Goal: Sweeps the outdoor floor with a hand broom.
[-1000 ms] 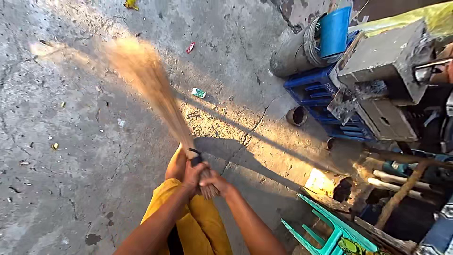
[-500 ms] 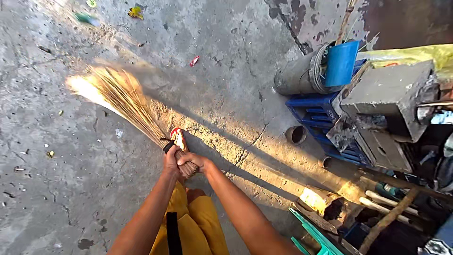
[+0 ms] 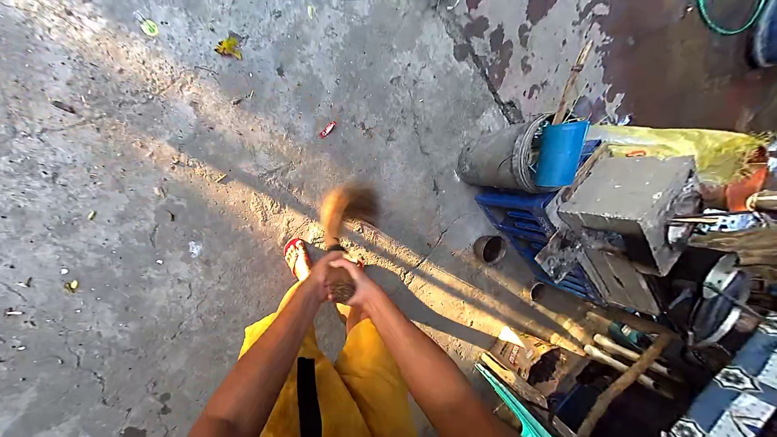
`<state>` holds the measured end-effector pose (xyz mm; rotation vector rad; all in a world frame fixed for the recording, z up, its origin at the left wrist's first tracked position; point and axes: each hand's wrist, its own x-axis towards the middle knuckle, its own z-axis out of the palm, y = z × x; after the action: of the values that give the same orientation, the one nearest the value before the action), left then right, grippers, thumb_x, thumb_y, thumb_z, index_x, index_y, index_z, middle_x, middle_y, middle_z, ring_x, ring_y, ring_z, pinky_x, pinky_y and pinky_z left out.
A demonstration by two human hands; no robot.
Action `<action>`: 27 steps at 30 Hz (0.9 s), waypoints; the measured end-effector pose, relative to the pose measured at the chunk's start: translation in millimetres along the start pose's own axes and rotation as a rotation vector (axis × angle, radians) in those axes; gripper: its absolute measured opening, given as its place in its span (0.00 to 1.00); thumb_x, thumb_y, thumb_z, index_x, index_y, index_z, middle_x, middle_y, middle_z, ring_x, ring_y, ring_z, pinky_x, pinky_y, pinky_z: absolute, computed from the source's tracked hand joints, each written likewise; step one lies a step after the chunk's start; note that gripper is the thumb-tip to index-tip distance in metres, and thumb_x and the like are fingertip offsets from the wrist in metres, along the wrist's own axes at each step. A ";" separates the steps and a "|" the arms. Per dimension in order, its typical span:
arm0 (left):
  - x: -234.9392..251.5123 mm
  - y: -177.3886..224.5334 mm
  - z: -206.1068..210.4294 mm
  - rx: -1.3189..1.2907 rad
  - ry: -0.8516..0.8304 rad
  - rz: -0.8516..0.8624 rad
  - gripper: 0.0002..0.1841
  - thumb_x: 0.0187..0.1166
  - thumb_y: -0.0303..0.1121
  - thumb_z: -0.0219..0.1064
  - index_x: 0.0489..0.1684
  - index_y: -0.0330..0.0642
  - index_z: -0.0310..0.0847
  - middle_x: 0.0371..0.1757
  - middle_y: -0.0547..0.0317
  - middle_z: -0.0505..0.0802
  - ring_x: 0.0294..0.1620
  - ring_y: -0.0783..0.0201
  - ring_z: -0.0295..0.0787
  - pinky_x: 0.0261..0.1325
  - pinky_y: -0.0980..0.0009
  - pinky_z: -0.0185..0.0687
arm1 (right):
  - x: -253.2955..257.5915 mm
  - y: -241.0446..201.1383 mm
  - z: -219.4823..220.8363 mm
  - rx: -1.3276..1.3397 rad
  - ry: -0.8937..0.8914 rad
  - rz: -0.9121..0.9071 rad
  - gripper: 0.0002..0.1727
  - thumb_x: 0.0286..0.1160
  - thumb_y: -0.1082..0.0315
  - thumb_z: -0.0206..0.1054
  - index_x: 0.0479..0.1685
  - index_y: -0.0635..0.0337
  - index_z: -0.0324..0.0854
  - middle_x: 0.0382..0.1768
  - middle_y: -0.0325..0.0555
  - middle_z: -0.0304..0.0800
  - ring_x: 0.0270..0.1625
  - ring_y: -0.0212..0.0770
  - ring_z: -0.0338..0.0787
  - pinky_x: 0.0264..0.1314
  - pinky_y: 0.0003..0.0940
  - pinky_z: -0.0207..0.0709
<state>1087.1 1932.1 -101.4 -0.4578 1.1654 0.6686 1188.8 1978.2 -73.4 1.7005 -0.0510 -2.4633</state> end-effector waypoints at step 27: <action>80.9 112.5 285.6 -0.284 0.174 0.587 0.40 0.70 0.38 0.74 0.81 0.31 0.57 0.46 0.45 0.91 0.41 0.59 0.92 0.46 0.58 0.92 | -101.6 -309.9 -129.4 -0.565 -0.279 -0.179 0.22 0.59 0.59 0.68 0.56 0.55 0.77 0.33 0.40 0.91 0.32 0.35 0.91 0.37 0.36 0.88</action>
<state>1223.7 2217.8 -79.6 -0.4163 1.3887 1.3349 1313.1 2306.0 -60.2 1.1615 0.7212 -2.4839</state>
